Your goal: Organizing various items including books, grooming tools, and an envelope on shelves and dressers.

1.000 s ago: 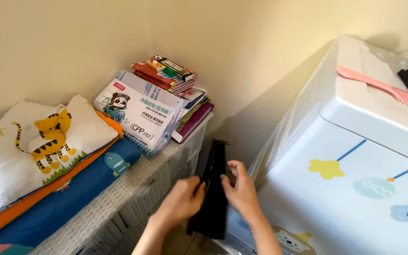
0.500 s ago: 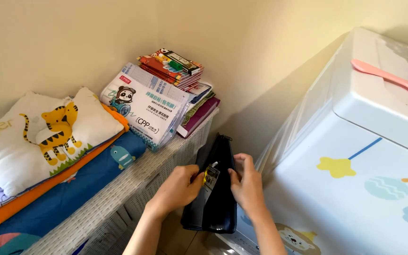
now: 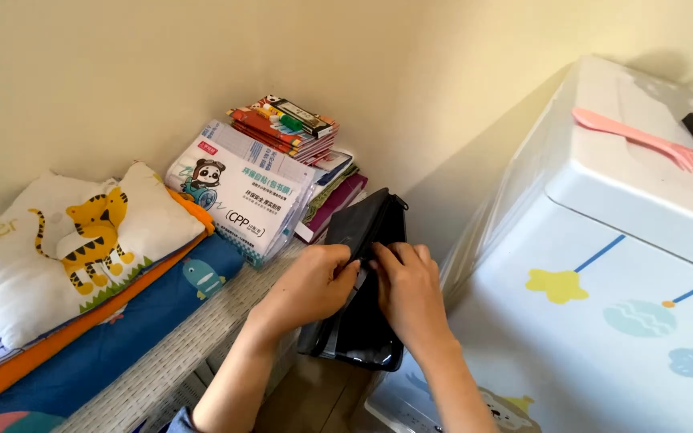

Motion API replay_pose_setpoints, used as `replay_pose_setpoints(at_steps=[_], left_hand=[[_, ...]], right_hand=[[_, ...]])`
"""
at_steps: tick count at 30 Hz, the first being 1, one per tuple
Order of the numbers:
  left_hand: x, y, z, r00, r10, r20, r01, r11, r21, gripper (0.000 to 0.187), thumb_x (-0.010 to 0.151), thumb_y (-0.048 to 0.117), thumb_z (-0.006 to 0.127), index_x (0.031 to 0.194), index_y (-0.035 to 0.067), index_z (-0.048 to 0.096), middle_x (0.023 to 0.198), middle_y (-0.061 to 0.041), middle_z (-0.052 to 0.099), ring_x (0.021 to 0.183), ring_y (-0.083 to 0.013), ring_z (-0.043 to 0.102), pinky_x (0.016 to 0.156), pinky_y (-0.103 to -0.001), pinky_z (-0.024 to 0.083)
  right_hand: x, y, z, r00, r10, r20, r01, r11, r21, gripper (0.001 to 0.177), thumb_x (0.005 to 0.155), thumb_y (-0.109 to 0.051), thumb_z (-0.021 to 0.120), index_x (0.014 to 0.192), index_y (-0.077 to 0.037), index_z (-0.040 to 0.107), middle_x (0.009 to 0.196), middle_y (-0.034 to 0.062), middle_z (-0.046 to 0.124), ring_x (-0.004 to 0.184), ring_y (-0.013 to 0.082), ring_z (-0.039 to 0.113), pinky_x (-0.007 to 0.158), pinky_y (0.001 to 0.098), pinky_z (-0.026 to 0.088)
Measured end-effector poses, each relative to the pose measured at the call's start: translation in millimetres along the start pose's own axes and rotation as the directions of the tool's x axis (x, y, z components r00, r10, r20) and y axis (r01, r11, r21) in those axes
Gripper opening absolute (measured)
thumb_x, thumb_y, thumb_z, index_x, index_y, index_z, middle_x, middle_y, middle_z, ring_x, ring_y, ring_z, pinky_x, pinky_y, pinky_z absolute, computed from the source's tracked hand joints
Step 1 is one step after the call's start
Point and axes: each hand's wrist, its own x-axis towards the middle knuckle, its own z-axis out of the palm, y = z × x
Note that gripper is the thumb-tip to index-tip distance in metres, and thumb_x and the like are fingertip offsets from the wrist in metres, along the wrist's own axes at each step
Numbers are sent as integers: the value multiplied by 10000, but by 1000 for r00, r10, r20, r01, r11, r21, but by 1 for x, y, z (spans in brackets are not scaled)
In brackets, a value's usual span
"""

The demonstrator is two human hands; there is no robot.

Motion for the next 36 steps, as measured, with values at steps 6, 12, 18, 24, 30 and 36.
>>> replay_pose_setpoints(at_steps=[6,12,18,24,30,36], left_hand=[[3,3,6,997,59,-54,-60,998,-4,287,899,152,667,709,-40,570,662,-256,583,591,-429,593,514,-461,433],[4,-8,-3,998,-10,-55,13,999,48,299,888,154,676,691,-44,567,638,-261,568,578,-442,560,522,-474,434],[5,-21,-4,998,-45,-46,47,998,33,303,883,167,679,692,-41,571,635,-253,573,568,-421,587,533,-475,441],[16,-35,4,999,41,-33,-40,999,34,283,858,167,697,694,-32,580,642,-244,578,598,-416,600,542,-468,455],[32,-56,25,996,84,10,-85,994,67,320,844,179,711,662,-31,554,629,-239,562,589,-423,571,538,-478,435],[33,-58,37,998,31,46,-33,998,45,311,834,187,707,667,-29,558,635,-231,577,590,-421,571,545,-477,444]], right_hand=[[9,0,17,990,140,-3,-140,988,-59,390,712,8,727,1097,-54,745,919,86,746,920,310,559,831,451,431],[4,1,31,978,34,-207,-19,997,76,339,807,138,645,1136,60,624,1011,202,625,940,369,545,849,449,466],[-2,-5,31,933,10,-360,-11,1000,-2,227,908,119,618,1125,56,597,1093,217,607,1026,385,596,889,463,495],[-10,-5,37,874,-11,-486,45,997,60,230,975,112,608,1190,52,553,1131,218,589,1056,357,611,1033,489,536],[-21,7,43,798,-4,-603,30,999,33,253,973,123,573,1202,23,537,1140,220,512,1026,346,563,897,428,511],[-17,8,21,690,172,-703,-134,985,109,203,1011,102,519,1200,28,507,1206,211,482,1066,313,555,908,394,517]])
